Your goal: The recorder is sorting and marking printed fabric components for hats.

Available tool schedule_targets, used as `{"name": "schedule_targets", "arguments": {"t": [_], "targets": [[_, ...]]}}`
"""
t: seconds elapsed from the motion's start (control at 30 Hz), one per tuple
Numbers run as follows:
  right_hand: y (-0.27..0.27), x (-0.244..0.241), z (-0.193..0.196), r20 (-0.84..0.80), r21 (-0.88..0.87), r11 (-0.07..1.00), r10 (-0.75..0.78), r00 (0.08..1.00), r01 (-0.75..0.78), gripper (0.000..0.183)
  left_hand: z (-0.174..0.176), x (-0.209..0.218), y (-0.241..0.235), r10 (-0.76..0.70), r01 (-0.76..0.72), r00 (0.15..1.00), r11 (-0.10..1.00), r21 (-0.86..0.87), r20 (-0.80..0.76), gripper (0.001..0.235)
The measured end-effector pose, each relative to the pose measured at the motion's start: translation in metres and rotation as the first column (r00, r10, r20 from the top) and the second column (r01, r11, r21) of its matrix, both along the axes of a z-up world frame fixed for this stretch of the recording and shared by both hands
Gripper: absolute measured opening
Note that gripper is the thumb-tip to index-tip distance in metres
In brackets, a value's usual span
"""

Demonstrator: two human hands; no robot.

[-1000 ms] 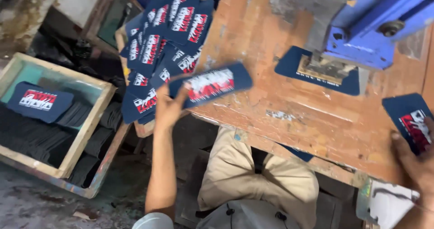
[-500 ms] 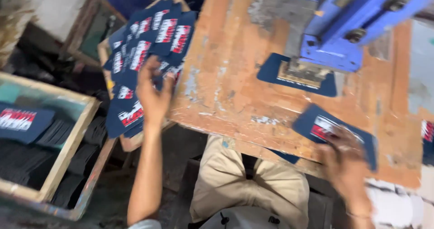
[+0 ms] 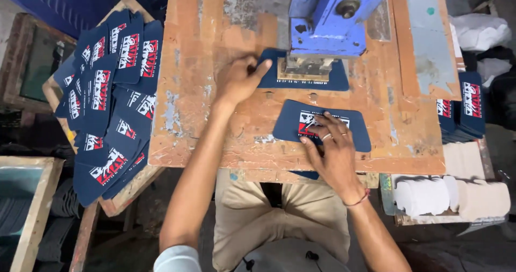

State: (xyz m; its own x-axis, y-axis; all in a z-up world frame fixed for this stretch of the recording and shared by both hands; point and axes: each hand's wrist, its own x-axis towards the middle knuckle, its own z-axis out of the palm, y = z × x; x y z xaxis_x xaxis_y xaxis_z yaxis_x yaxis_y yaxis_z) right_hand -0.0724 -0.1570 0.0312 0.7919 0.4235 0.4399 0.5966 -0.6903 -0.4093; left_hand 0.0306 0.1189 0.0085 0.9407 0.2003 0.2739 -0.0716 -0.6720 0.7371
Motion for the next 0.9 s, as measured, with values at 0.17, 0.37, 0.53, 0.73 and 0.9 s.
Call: {"name": "schedule_targets", "arguments": {"t": [0.17, 0.37, 0.53, 0.73, 0.9], "targets": [[0.024, -0.033, 0.002, 0.021, -0.212, 0.977, -0.025, 0.999, 0.029, 0.068, 0.002, -0.027, -0.033, 0.013, -0.003, 0.999, 0.982, 0.189, -0.052, 0.029], [0.005, -0.037, -0.016, -0.058, -0.332, 0.938, 0.080, 0.995, -0.095, 0.086, 0.033, -0.163, 0.073, 0.220, -0.162, 0.897, 0.970, 0.179, -0.384, 0.029], [0.049, 0.044, -0.004, -0.056, -0.365, 0.914, 0.168, 0.984, -0.177, 0.086, 0.020, -0.200, 0.125, -0.108, -0.042, 0.947, 0.892, -0.450, -0.302, 0.026], [0.081, 0.069, -0.007, -0.108, -0.373, 0.917, 0.105, 0.989, -0.139, 0.084, 0.018, -0.180, 0.093, -0.057, -0.049, 0.965, 0.920, -0.389, -0.256, 0.027], [0.088, 0.059, -0.008, -0.057, -0.378, 0.923, 0.056, 0.997, -0.074, 0.079, 0.001, -0.186, 0.098, -0.100, -0.027, 0.967, 0.874, -0.486, -0.235, 0.026]]}}
